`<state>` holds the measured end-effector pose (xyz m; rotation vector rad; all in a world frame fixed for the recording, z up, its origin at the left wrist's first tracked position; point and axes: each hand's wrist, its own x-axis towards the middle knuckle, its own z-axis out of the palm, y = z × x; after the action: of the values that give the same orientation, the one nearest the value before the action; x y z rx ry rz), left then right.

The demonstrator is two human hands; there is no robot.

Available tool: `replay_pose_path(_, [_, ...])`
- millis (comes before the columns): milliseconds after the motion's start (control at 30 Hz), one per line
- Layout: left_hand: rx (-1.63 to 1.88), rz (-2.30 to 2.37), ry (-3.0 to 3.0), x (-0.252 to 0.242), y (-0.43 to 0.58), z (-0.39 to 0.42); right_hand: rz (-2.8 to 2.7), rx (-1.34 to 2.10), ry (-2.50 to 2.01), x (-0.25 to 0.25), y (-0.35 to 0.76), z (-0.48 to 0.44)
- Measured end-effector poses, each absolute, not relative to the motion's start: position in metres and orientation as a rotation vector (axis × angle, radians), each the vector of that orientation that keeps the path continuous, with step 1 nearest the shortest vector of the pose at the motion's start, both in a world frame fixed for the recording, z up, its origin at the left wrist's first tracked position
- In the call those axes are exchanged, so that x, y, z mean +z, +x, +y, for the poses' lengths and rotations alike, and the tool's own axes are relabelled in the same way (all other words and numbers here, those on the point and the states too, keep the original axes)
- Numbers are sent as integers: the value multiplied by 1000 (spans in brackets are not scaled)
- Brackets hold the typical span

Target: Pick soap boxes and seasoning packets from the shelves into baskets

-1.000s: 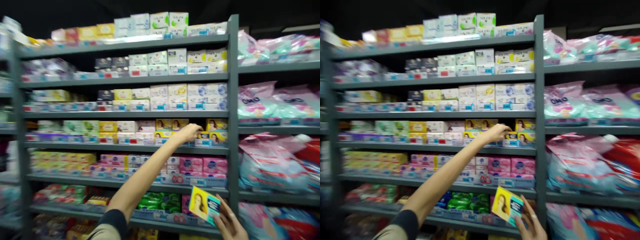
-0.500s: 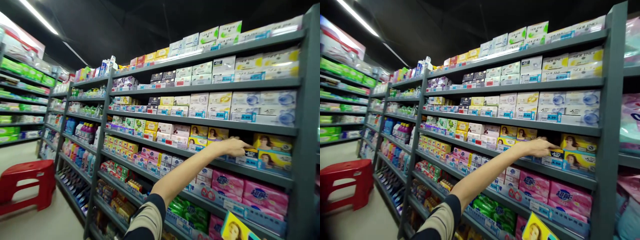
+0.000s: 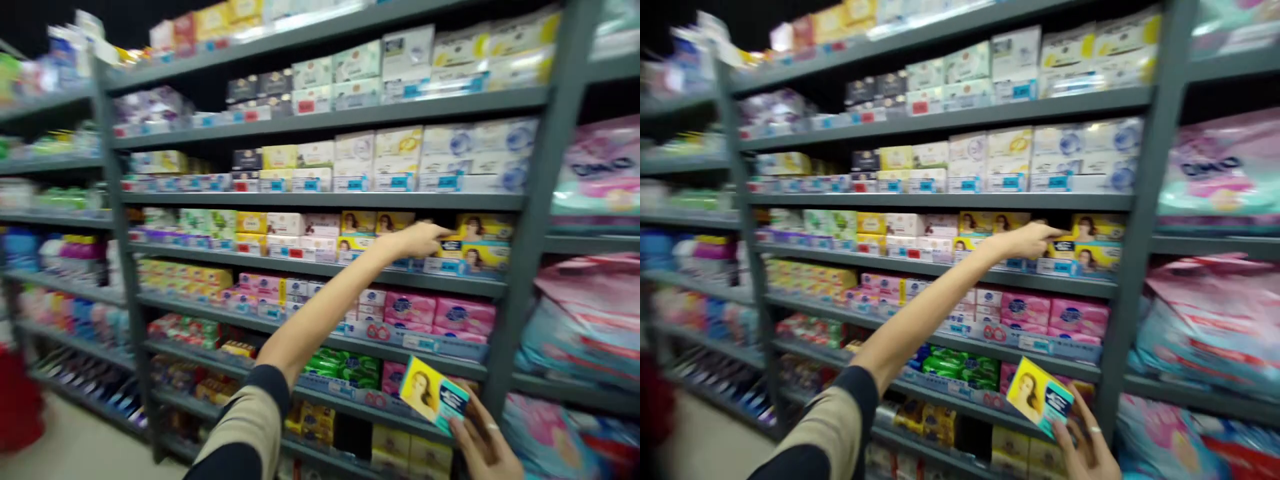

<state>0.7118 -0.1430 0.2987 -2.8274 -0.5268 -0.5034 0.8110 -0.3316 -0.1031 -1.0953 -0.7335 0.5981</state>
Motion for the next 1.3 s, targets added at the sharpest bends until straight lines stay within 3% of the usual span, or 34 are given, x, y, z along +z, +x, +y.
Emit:
replay_pose_path(533, [-759,-427,-2729,307,719,-124,-710,768,-889,-95,809,-341])
replay_pose_path(1100, [-589,-333,-2707,288,723,-123,-732,679,-1108,-99,817,-387])
replay_pose_path(1233, [-792,-317,-2555,276,697,-157,-716,719,-1139,-106,806,-401])
replay_pose_path(1300, [-1076,-273,-2543,243,666,-185,-677,735,-1188,-123,797,-412])
